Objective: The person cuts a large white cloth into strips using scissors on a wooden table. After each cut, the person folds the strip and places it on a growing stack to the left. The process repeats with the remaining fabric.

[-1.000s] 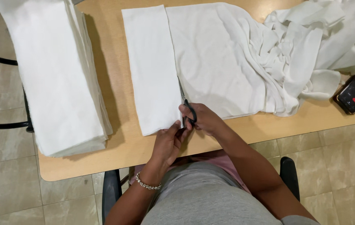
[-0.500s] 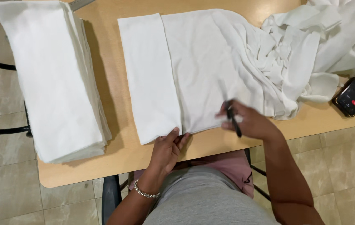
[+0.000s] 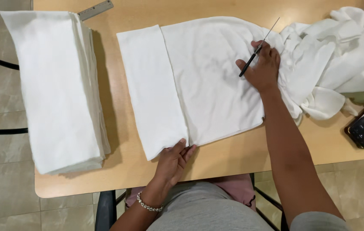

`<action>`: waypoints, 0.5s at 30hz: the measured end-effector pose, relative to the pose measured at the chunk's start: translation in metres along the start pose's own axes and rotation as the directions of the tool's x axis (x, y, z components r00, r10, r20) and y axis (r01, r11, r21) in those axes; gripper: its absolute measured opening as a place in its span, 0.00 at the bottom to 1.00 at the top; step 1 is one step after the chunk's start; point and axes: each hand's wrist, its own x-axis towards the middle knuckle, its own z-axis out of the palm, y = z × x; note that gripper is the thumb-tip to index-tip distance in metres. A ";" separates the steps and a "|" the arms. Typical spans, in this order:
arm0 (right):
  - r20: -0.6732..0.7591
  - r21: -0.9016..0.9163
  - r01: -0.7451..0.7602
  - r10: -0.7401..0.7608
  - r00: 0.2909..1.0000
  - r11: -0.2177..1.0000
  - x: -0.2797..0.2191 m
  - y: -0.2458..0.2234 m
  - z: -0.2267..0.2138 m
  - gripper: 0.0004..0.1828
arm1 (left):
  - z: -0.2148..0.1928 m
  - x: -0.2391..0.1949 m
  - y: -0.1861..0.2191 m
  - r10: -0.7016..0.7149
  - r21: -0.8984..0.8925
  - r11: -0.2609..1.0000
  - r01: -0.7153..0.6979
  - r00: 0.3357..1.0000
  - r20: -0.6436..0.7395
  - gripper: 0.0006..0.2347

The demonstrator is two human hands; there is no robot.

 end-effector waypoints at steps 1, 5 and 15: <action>0.002 0.004 0.004 -0.004 1.000 1.000 0.006 0.004 0.001 0.38 | 0.003 0.005 -0.002 0.004 -0.003 1.000 -0.004 1.000 -0.003 0.11; 0.011 -0.066 -0.030 0.031 0.999 0.997 0.026 0.015 0.005 0.41 | 0.012 0.015 -0.007 0.032 -0.054 0.998 -0.032 0.999 -0.007 0.12; 0.316 0.612 -0.190 -0.016 0.949 0.768 -0.027 -0.050 -0.045 0.17 | 0.042 -0.015 0.009 0.088 -0.161 0.982 -0.095 0.995 -0.049 0.11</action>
